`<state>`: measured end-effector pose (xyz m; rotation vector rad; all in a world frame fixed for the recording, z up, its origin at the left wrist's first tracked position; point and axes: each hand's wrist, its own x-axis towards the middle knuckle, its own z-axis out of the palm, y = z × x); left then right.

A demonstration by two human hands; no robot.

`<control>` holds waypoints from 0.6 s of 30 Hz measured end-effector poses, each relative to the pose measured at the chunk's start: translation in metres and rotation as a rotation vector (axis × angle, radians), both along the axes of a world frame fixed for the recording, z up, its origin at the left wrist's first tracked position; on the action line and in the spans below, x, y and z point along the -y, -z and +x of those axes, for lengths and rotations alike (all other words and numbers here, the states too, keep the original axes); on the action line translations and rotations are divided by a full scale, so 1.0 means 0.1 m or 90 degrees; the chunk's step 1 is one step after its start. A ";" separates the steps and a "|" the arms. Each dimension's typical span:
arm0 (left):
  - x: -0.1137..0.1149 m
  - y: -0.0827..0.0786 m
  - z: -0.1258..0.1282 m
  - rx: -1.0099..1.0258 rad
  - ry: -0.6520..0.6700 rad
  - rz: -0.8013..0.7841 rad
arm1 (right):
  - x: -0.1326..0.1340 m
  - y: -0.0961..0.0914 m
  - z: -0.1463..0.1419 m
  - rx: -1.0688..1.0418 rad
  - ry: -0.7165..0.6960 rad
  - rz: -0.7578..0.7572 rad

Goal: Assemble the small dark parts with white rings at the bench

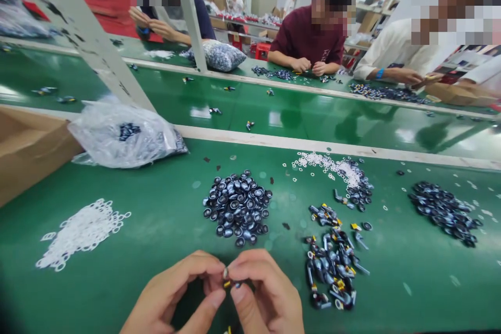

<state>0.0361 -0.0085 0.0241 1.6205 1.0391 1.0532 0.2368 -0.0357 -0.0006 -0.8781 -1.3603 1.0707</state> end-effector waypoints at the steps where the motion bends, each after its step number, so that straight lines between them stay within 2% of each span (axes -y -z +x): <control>1: 0.00 0.00 0.01 0.001 -0.010 -0.008 | 0.00 0.00 -0.01 -0.004 -0.002 -0.003; 8: -0.01 0.03 -0.01 -0.015 0.007 -0.050 | -0.04 -0.10 -0.14 -0.053 0.027 -0.006; 13: 0.00 0.02 -0.01 0.002 -0.023 -0.049 | 0.04 -0.06 -0.20 -0.035 0.037 -0.069; 16: 0.02 0.01 -0.02 0.007 -0.033 -0.045 | 0.08 -0.03 -0.25 -0.007 0.106 -0.087; 18: 0.02 0.01 -0.03 0.003 -0.023 -0.047 | 0.09 -0.03 -0.26 0.062 0.148 -0.060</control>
